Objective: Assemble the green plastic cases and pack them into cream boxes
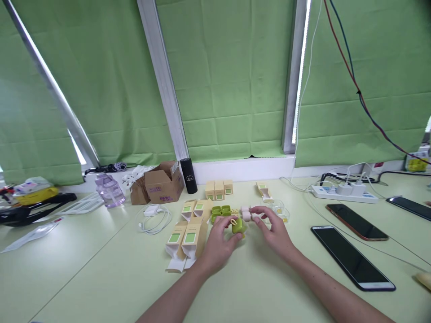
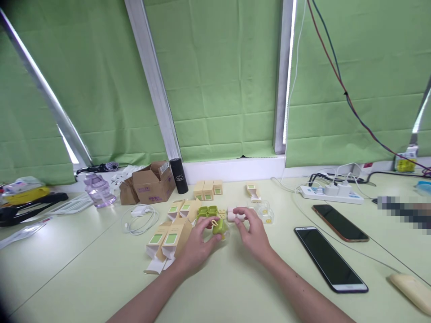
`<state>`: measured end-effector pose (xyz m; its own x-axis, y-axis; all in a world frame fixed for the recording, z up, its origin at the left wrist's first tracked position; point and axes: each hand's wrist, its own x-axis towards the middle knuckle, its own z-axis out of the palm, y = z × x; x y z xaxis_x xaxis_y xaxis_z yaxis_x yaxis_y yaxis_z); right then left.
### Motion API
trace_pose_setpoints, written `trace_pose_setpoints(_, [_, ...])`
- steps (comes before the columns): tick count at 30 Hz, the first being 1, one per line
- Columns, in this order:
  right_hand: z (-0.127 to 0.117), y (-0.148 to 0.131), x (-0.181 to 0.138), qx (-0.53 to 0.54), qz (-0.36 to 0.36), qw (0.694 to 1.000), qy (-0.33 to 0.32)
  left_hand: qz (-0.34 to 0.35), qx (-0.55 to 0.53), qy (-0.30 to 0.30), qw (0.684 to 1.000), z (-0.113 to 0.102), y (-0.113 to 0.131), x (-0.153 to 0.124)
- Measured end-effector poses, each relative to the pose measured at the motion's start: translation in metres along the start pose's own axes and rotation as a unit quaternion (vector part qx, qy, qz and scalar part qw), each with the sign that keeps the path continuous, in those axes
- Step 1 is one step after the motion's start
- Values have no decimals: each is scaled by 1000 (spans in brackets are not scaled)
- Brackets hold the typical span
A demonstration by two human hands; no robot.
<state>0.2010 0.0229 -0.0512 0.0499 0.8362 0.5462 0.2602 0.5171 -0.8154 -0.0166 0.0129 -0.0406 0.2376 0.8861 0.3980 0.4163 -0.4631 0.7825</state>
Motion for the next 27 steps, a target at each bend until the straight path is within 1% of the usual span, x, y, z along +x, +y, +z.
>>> trace_pose_setpoints(1, [-4,3,4,-58,-17,998,8,8,14,-5,1000,-1,2,-1])
trace_pose_setpoints(3, [-13,10,15,-173,-39,984,2,29,39,-18,999,-2,5,-2])
trace_pose_setpoints(5, [-22,16,30,-277,-21,961,-3,48,61,-39,996,-3,7,-3])
trace_pose_setpoints(7, [-29,21,46,-383,21,923,-26,62,82,-64,993,-2,8,-3])
trace_pose_setpoints(8, [-31,23,54,-438,35,897,-56,68,91,-75,991,-2,8,-4])
trace_pose_setpoints(12, [-35,31,83,-480,53,871,-92,98,110,-92,985,1,5,-3])
trace_pose_setpoints(16, [-32,43,102,-506,76,850,-125,119,143,-111,976,4,3,-3])
trace_pose_setpoints(19, [-29,51,111,-519,93,838,-142,121,158,-122,972,6,3,-3])
trace_pose_setpoints(22, [-27,58,117,-526,105,829,-158,130,156,-119,972,7,2,-3])
trace_pose_setpoints(27, [-26,61,120,-531,98,825,-166,123,155,-107,974,8,4,-3])
